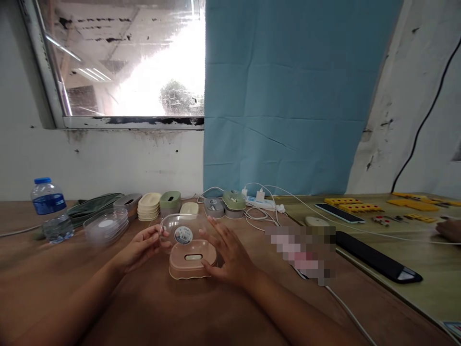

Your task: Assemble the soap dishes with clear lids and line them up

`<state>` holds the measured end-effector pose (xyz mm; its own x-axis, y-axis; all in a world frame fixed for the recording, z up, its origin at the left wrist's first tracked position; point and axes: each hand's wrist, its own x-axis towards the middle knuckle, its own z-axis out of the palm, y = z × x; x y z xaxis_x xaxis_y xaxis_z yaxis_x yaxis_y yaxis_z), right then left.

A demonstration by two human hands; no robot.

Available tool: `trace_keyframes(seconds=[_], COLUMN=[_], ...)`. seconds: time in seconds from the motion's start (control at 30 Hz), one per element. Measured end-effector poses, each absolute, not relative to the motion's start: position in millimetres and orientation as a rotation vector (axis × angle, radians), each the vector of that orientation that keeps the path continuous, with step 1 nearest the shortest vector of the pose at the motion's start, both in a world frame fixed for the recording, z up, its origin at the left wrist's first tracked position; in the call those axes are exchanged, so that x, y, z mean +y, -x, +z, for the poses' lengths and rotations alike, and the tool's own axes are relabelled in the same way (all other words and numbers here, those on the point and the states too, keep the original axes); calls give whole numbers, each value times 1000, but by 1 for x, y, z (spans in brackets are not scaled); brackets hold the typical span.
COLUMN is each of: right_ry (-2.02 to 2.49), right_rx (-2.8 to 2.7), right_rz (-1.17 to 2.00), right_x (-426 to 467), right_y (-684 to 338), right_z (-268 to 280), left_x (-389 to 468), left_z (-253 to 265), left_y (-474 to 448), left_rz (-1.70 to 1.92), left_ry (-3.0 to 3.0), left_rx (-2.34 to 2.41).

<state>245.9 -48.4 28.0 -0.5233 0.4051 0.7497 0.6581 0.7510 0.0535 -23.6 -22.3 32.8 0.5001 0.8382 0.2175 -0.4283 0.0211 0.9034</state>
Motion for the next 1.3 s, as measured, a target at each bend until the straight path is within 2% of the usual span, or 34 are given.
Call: trace_keyframes(seconds=[0.27,0.5,0.67,0.93,1.3], right_ry=[823,900,859,868,822], right_rx=[-2251,-2306,-2378,-2361,-2389], right_rz=[63,371,451,472,489], right_x=[-34,-20,-21,-20,-22], right_y=[-253,-258,-261,-265,-265], right_z=[17,10,13,14,11], left_x=[-26,-19,-15,-15,-19], left_z=[27,25,14,9,12], left_y=[4,11,13,5,10], left_rz=[950,916,755,850,784], left_ry=[-1252,-1934,-2086,-2117,-2043], left_rx=[532,1164,1155,1074,888])
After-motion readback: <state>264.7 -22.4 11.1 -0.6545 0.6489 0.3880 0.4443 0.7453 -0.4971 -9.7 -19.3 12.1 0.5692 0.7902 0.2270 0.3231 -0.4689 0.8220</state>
